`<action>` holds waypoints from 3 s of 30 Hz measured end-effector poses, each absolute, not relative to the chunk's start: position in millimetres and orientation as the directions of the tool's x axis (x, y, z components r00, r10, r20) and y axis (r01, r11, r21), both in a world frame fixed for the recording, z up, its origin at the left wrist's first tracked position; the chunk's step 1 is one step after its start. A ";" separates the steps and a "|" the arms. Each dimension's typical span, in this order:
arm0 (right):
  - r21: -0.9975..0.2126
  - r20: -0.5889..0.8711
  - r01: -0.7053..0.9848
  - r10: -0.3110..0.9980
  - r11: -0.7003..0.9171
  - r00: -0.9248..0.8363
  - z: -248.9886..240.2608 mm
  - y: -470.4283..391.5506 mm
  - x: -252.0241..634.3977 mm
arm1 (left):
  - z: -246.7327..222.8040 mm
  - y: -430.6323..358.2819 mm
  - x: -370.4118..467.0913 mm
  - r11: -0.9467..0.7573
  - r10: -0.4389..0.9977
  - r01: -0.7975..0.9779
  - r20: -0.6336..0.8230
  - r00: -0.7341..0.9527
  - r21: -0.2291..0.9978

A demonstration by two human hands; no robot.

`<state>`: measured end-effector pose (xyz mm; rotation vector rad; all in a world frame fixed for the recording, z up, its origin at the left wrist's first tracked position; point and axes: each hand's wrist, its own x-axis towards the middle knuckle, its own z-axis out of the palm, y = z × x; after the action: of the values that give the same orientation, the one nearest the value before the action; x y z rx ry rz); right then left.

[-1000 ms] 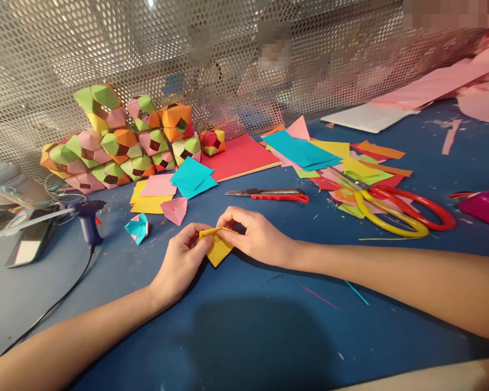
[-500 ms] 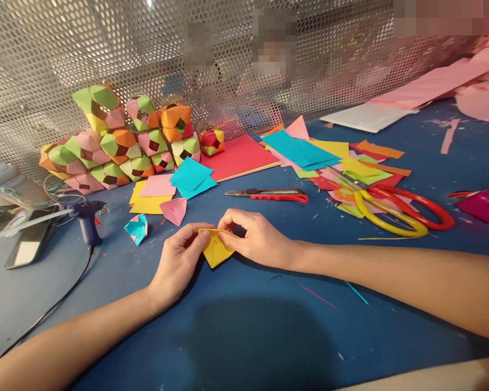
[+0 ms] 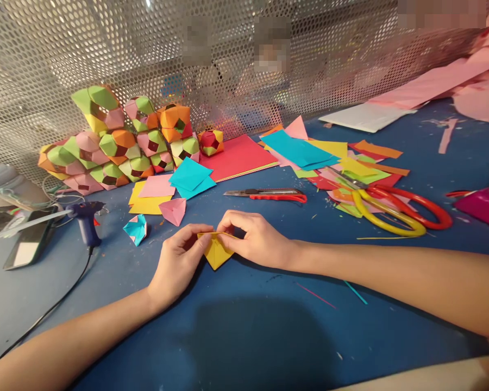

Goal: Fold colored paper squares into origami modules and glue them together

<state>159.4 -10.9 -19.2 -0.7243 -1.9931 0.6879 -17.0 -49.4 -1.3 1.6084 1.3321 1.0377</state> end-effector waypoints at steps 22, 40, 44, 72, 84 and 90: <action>-0.765 0.481 0.237 0.776 0.599 -0.407 -15.3 -8.0 159.7 | -5.2 -42.8 -16.0 -0.066 0.997 0.257 0.058 0.042 0.964; -0.756 0.510 0.217 0.764 0.617 -0.395 -16.9 -6.7 159.1 | -1.6 -43.6 -16.3 -0.003 0.982 0.233 -0.041 0.183 0.973; -0.771 0.492 0.220 0.778 0.598 -0.391 -16.8 -6.4 159.8 | 0.9 -44.3 -14.9 -0.010 0.978 0.243 -0.041 0.205 0.970; -0.864 0.362 0.192 0.838 0.466 -0.408 -12.2 -8.8 159.0 | 1.5 -46.2 -14.1 -0.100 0.987 0.398 0.042 0.152 0.912; -0.794 0.475 0.160 0.763 0.586 -0.439 -9.2 -12.5 160.3 | -1.8 -45.1 -14.8 -0.034 0.995 0.380 -0.006 0.104 0.924; -0.766 0.504 0.185 0.754 0.616 -0.422 -9.9 -11.5 158.9 | -2.6 -45.0 -14.1 -0.026 0.991 0.372 -0.026 0.134 0.928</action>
<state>158.9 -11.5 -9.9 -0.7452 -1.9338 0.7899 -14.1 -45.0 -2.6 1.5452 1.3739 0.9004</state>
